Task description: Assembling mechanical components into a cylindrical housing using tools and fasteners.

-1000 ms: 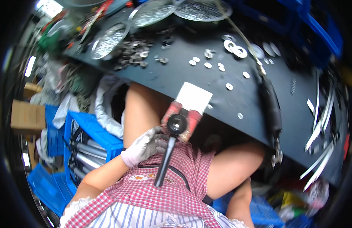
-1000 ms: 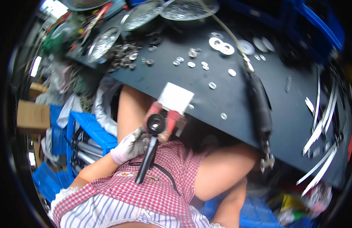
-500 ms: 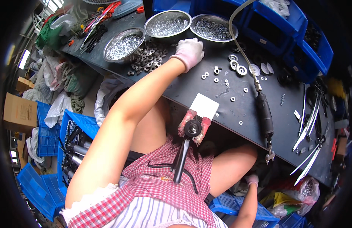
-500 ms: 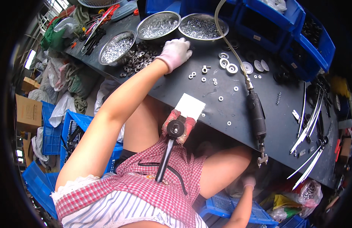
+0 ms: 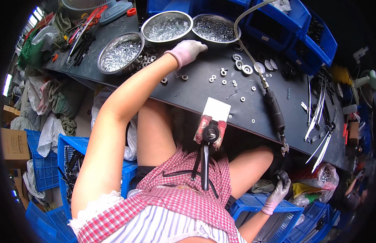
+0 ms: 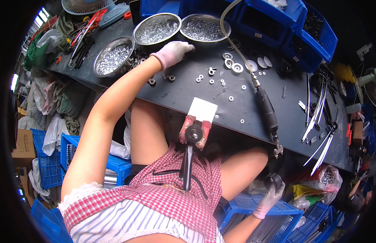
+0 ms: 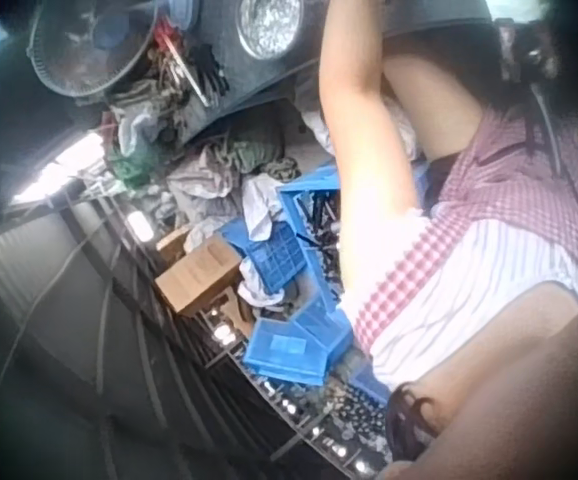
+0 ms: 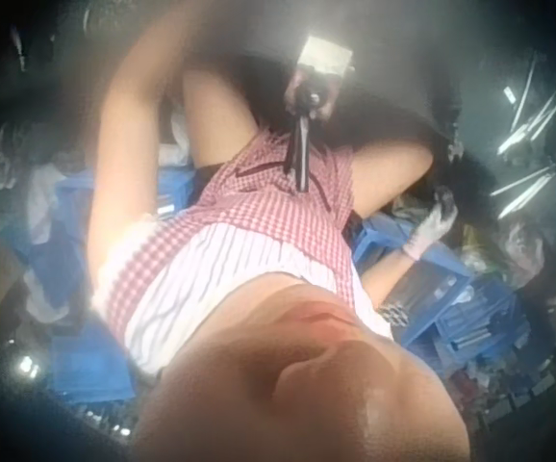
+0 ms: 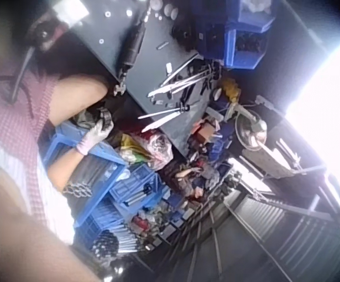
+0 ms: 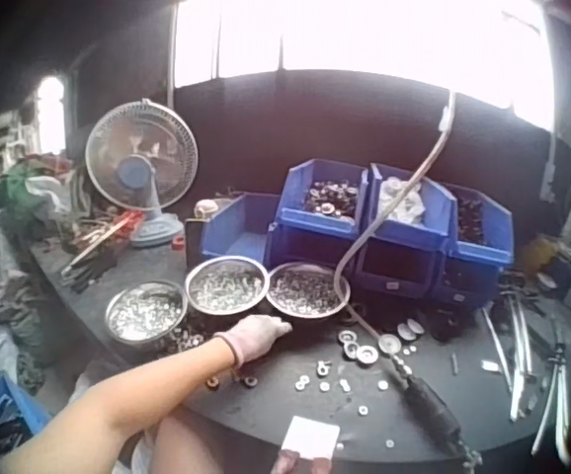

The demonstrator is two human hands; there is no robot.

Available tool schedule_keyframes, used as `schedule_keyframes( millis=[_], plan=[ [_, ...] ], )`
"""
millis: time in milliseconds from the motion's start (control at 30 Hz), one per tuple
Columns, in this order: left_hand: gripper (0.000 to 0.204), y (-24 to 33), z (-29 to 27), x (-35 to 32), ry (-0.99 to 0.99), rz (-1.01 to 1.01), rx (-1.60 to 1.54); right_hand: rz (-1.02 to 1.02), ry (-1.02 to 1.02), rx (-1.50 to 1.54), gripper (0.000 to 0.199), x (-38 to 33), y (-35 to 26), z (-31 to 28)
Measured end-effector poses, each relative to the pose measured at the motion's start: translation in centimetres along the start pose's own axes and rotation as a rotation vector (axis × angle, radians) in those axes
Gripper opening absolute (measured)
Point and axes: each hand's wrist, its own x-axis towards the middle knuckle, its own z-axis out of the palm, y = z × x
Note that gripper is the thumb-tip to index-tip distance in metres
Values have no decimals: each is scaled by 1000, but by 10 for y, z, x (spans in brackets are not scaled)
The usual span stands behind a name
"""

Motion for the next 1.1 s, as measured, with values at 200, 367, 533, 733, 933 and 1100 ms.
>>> schedule_keyframes(
  millis=[200,367,533,733,933,1100],
  plan=[
    [38,-25,2,2,-71,253,-73,101,1,524,29,-6,-23,56],
    [21,41,-29,-33,186,118,-809,395,-333,1356,36,-11,-12,77],
    [38,158,-15,-170,286,12,-1570,588,-885,1609,30,-53,-19,123],
    [34,178,13,-186,701,-240,-1809,446,-1048,1146,45,-93,-43,178],
    [25,183,17,-184,368,-340,-1756,643,-1288,1224,71,-71,-63,193],
    [24,170,13,-179,454,-447,-1909,621,-1191,959,76,-77,-81,183]
  ],
)
